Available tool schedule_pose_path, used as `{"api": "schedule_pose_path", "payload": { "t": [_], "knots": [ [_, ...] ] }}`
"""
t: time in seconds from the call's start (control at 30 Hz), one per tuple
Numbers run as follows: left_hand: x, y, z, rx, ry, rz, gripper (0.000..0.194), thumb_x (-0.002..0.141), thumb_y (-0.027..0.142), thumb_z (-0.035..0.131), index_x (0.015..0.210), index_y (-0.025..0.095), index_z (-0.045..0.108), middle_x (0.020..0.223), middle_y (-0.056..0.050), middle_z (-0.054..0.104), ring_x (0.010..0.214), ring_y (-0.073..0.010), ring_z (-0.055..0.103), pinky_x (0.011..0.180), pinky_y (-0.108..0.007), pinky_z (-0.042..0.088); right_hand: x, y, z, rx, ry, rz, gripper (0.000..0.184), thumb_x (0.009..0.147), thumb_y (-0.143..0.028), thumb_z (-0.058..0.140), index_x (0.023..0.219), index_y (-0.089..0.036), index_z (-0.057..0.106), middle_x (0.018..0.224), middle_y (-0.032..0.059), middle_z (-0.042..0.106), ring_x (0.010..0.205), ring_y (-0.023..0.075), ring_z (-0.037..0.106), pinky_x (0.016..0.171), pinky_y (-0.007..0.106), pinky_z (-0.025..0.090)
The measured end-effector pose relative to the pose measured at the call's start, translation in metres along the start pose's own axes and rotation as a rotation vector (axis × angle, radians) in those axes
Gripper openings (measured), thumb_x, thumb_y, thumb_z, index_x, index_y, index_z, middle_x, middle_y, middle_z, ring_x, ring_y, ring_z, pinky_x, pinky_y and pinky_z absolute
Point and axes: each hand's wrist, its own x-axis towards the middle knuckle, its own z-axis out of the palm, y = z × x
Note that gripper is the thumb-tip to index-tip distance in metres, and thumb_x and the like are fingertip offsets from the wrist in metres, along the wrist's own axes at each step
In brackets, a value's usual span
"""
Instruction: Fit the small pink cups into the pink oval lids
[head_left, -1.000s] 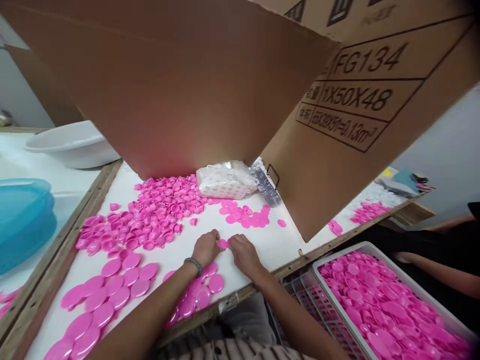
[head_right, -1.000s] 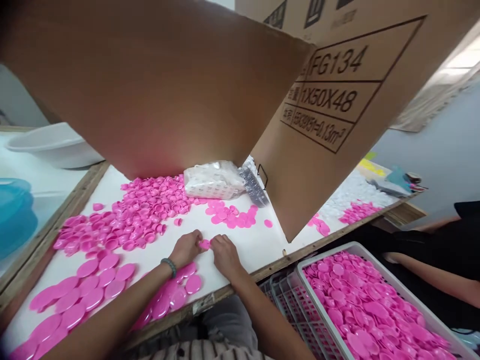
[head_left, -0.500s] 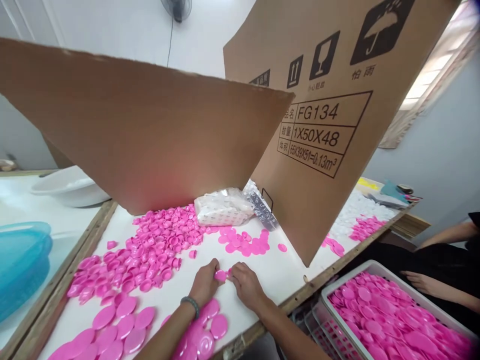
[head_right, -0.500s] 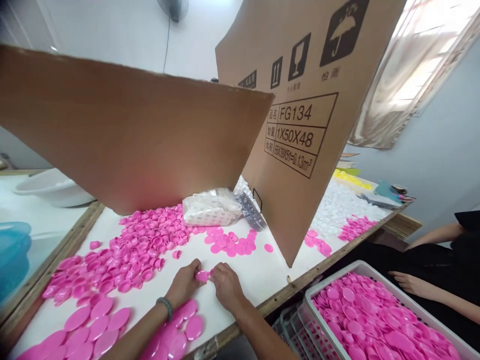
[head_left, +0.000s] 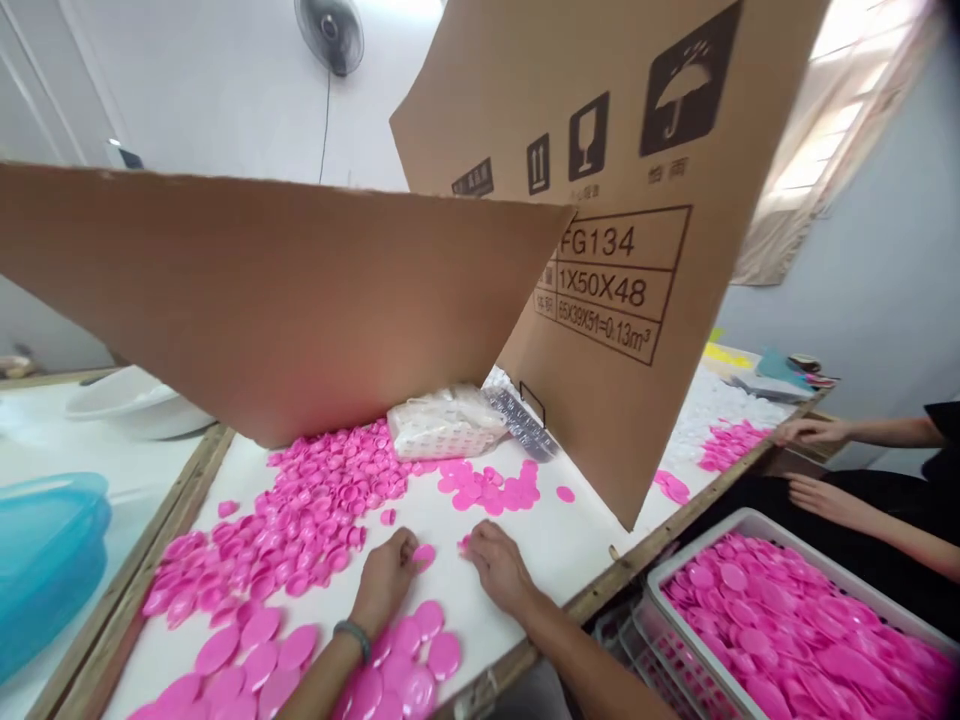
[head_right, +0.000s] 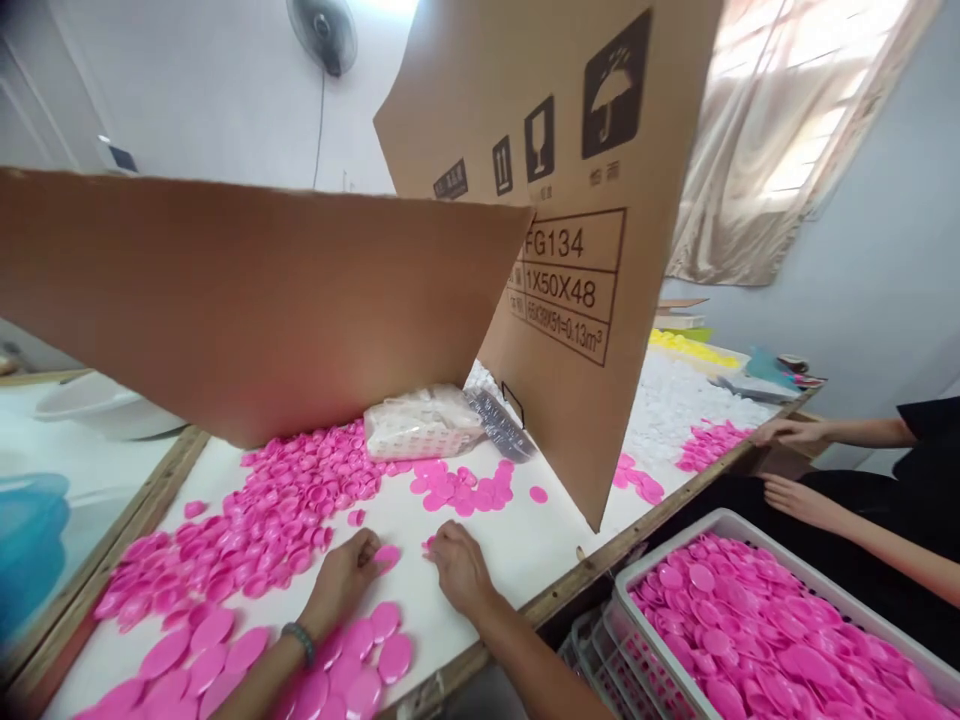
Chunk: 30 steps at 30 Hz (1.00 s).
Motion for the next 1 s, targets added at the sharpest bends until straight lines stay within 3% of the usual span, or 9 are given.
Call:
{"api": "schedule_pose_path", "payload": {
  "t": [0.13, 0.2, 0.33, 0.47, 0.6, 0.7, 0.9, 1.0],
  "knots": [
    [0.001, 0.007, -0.005, 0.051, 0.035, 0.163, 0.013, 0.081, 0.024, 0.046, 0.07, 0.018, 0.05, 0.07, -0.002, 0.056, 0.067, -0.0151, 0.051, 0.064, -0.025, 0.035, 0.005, 0.002, -0.001, 0.0, -0.029, -0.001, 0.027, 0.091, -0.022, 0.045, 0.068, -0.018, 0.059, 0.076, 0.0031, 0.055, 0.073, 0.0154, 0.051, 0.067, 0.028, 0.043],
    [0.002, 0.005, -0.005, 0.075, 0.007, 0.176, 0.014, 0.081, 0.02, 0.047, 0.068, 0.017, 0.051, 0.072, -0.003, 0.058, 0.069, -0.0151, 0.053, 0.066, -0.025, 0.036, 0.006, 0.004, 0.001, 0.011, -0.079, -0.006, 0.025, 0.09, -0.022, 0.047, 0.069, -0.018, 0.061, 0.075, 0.0029, 0.057, 0.074, 0.0154, 0.053, 0.068, 0.028, 0.044],
    [0.003, -0.001, -0.002, 0.081, -0.04, 0.106, 0.006, 0.074, 0.018, 0.061, 0.072, 0.016, 0.056, 0.073, -0.002, 0.06, 0.068, -0.0136, 0.053, 0.064, -0.024, 0.036, 0.008, 0.007, -0.002, 0.112, -0.064, 0.042, 0.021, 0.089, -0.025, 0.05, 0.073, -0.019, 0.064, 0.078, 0.0033, 0.062, 0.076, 0.0161, 0.058, 0.071, 0.029, 0.046],
    [0.005, -0.007, 0.001, 0.031, -0.044, 0.012, 0.028, 0.063, 0.02, 0.074, 0.084, 0.017, 0.056, 0.074, 0.0, 0.061, 0.068, -0.0134, 0.055, 0.062, -0.023, 0.037, 0.015, 0.004, -0.004, 0.175, -0.041, 0.12, 0.016, 0.086, -0.027, 0.055, 0.077, -0.02, 0.066, 0.083, 0.0029, 0.066, 0.077, 0.0163, 0.061, 0.073, 0.029, 0.047],
    [0.008, -0.007, 0.004, -0.016, -0.011, -0.067, 0.03, 0.065, 0.019, 0.071, 0.088, 0.018, 0.052, 0.075, 0.001, 0.061, 0.066, -0.0124, 0.057, 0.059, -0.022, 0.038, 0.028, -0.005, 0.005, 0.173, -0.094, 0.072, 0.016, 0.087, -0.026, 0.055, 0.077, -0.02, 0.067, 0.084, 0.0031, 0.067, 0.078, 0.0158, 0.062, 0.073, 0.028, 0.047],
    [0.01, -0.005, 0.005, -0.049, 0.019, -0.082, 0.026, 0.068, 0.016, 0.067, 0.088, 0.018, 0.05, 0.081, 0.0, 0.063, 0.066, -0.0113, 0.058, 0.059, -0.022, 0.039, 0.041, -0.013, 0.016, 0.088, -0.141, -0.007, 0.016, 0.087, -0.021, 0.053, 0.08, -0.019, 0.067, 0.087, 0.0046, 0.068, 0.084, 0.0167, 0.061, 0.076, 0.029, 0.047],
    [0.013, -0.004, 0.006, -0.061, 0.046, -0.094, 0.026, 0.07, 0.01, 0.062, 0.091, 0.018, 0.049, 0.085, -0.001, 0.065, 0.071, -0.0121, 0.059, 0.063, -0.021, 0.041, 0.054, -0.024, 0.031, -0.256, -0.448, -0.125, 0.022, 0.086, -0.01, 0.046, 0.08, -0.018, 0.066, 0.081, 0.0045, 0.067, 0.079, 0.0179, 0.058, 0.066, 0.027, 0.043],
    [0.013, -0.005, 0.007, -0.052, 0.061, -0.093, 0.026, 0.071, 0.007, 0.059, 0.092, 0.018, 0.048, 0.085, -0.002, 0.065, 0.071, -0.0125, 0.06, 0.063, -0.021, 0.041, 0.055, -0.025, 0.034, -0.333, -0.489, -0.133, 0.025, 0.084, -0.006, 0.044, 0.079, -0.017, 0.066, 0.078, 0.0046, 0.066, 0.077, 0.0175, 0.057, 0.063, 0.026, 0.04]
  ]
}}
